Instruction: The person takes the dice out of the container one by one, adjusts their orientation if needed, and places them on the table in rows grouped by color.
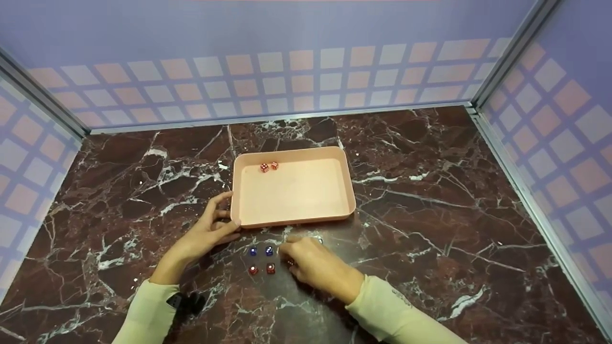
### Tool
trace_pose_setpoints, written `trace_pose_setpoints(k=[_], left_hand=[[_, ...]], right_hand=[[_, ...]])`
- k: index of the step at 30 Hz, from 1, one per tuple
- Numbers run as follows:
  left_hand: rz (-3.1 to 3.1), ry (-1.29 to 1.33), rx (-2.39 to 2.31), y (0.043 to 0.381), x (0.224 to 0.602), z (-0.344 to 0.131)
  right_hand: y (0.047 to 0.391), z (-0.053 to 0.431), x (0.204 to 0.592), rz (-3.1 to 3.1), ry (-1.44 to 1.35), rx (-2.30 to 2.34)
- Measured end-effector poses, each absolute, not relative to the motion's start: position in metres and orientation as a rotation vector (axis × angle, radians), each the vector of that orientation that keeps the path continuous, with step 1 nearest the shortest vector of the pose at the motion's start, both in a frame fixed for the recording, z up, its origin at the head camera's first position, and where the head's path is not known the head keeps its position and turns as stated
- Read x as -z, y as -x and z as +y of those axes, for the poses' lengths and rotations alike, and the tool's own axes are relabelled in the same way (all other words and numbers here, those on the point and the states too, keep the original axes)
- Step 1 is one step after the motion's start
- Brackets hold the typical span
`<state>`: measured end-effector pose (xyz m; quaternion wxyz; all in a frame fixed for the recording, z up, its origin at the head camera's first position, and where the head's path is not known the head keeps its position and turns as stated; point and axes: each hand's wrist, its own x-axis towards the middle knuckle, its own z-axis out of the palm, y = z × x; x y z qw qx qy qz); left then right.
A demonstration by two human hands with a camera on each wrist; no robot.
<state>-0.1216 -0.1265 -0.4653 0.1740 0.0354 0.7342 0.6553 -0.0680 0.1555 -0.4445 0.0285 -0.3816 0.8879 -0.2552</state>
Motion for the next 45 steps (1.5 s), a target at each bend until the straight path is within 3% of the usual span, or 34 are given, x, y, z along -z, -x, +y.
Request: trace_pose_setpoints(k=[15,26,45], left_hand=[[2.101,-0.116,-1.843,0.120,0.465,-0.127],[2.128,-0.100,-1.814,0.121,0.464,-0.126],[2.070,-0.105,-1.852,0.121,0.465,-0.128]], right_hand=[[0.095,0.151,0.423,2.701,1.161,0.977],[0.139,0.142,0.424,2.706,0.774,1.450],[0.194,0.109,0.441,2.706,0.473,1.514]])
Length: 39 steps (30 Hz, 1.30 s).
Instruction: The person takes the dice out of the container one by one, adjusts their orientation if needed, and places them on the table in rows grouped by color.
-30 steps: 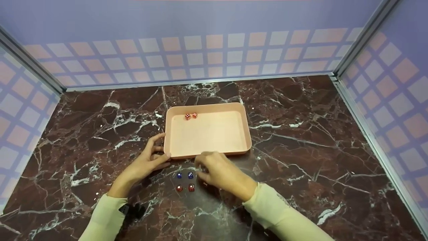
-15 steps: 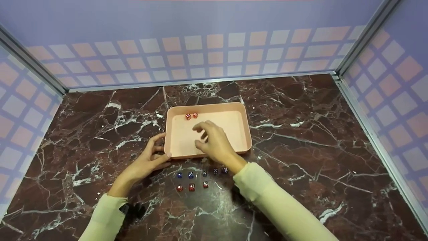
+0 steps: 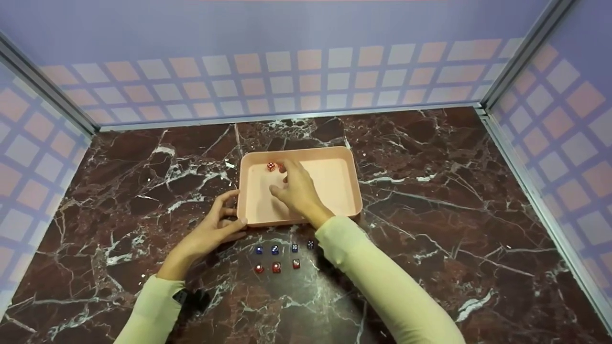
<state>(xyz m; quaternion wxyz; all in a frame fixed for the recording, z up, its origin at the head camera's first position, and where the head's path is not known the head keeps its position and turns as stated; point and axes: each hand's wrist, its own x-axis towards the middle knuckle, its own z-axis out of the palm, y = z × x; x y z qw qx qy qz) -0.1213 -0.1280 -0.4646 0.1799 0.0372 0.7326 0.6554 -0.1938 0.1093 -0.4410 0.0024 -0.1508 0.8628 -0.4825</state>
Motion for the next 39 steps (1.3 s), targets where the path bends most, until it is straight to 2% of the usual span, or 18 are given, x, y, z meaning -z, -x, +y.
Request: trace_pose_setpoints(k=[24,39], left_hand=[[2.069,-0.117,-1.846,0.123,0.465,-0.130],[2.059,-0.107,-1.849,0.124,0.464,-0.130]], right_hand=[[0.239,0.082,0.446,2.828,0.402,1.169],[0.240,0.078,0.454,2.940,0.710,1.014]])
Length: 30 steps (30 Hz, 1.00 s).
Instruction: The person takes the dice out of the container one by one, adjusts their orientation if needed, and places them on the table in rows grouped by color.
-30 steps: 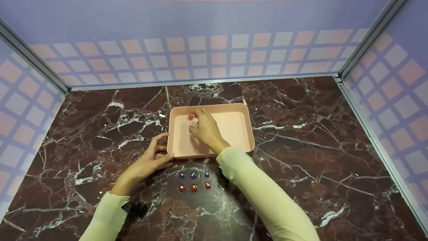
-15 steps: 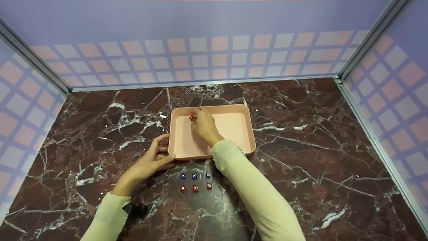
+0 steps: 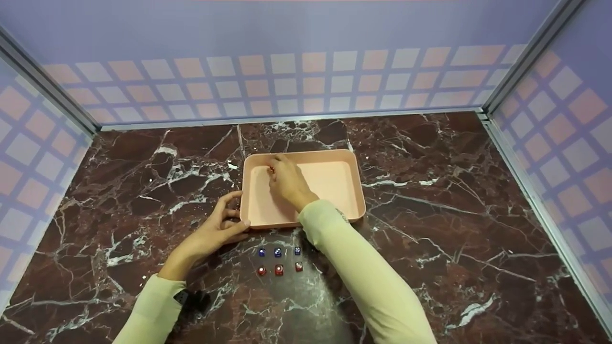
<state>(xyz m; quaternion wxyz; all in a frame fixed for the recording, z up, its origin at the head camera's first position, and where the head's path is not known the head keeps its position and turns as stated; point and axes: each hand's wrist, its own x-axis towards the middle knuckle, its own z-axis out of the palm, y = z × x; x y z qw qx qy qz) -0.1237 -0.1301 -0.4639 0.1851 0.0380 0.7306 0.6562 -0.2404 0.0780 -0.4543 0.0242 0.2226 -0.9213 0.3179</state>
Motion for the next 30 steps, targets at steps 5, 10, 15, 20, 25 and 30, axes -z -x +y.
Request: trace_pose_setpoints(k=[5,10,15,20,25,30], left_hand=[[2.055,-0.094,-1.843,0.125,0.462,-0.130],[2.037,-0.119,-1.856,0.126,0.463,-0.129],[2.014,-0.129,-1.869,0.126,0.464,-0.130],[2.012,-0.135,-1.866,0.127,0.463,-0.130],[2.015,-0.112,-1.860,0.127,0.462,-0.131],[2.003,-0.101,-1.861,0.126,0.463,-0.130]], right_hand=[[0.238,0.077,0.453,-2.844,-0.698,-0.953],[0.235,0.079,0.453,-2.846,-0.691,-0.963],[0.232,0.083,0.452,-2.849,-0.693,-0.952],[0.229,0.085,0.448,-2.902,-0.675,-0.910],[0.229,0.085,0.445,-2.950,-0.674,-0.897],[0.227,0.086,0.447,-2.954,-0.668,-0.903]])
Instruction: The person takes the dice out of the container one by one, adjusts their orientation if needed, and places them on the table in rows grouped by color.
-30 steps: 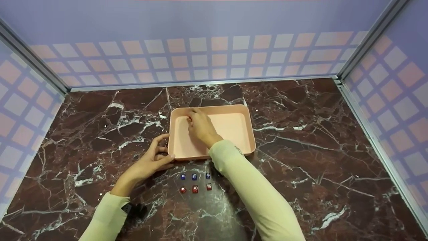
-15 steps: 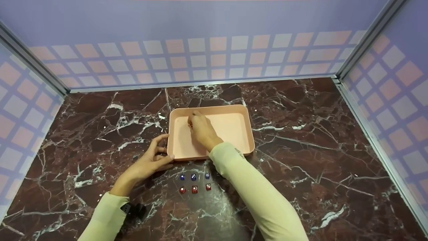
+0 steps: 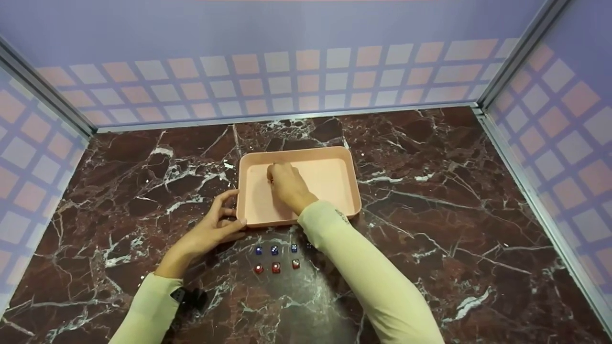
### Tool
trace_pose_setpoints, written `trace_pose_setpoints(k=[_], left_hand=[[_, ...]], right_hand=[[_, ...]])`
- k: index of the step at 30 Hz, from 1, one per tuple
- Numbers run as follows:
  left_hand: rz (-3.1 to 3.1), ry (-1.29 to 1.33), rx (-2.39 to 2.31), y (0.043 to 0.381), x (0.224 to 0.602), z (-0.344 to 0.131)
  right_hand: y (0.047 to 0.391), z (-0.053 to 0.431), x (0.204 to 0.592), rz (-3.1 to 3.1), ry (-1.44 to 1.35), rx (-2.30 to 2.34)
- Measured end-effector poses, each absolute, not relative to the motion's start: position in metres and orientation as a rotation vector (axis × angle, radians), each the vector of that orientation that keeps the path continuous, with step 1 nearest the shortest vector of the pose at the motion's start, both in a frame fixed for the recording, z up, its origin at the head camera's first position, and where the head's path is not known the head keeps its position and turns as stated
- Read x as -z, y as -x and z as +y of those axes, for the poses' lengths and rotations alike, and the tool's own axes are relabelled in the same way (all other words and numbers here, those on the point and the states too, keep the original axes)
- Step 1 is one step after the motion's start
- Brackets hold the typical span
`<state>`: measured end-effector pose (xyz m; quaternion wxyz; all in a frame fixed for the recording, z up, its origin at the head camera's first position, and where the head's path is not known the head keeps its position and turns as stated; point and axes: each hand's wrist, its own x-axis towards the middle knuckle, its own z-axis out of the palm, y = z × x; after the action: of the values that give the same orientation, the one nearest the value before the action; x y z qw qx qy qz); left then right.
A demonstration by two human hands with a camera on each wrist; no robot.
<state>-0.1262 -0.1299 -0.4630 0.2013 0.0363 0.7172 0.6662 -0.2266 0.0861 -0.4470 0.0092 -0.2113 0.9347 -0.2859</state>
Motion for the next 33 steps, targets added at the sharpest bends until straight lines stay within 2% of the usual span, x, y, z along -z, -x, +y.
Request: trace_pose_setpoints(k=[9,20,33], left_hand=[[2.011,-0.105,-1.855,0.127,0.464,-0.129],[2.002,-0.103,-1.871,0.127,0.465,-0.129],[2.012,-0.107,-1.865,0.126,0.465,-0.130]], right_hand=[[0.216,0.097,0.441,2.897,0.708,0.987],[0.175,0.112,0.417,2.865,1.093,1.009],[0.125,0.156,0.419,2.833,1.222,1.092]])
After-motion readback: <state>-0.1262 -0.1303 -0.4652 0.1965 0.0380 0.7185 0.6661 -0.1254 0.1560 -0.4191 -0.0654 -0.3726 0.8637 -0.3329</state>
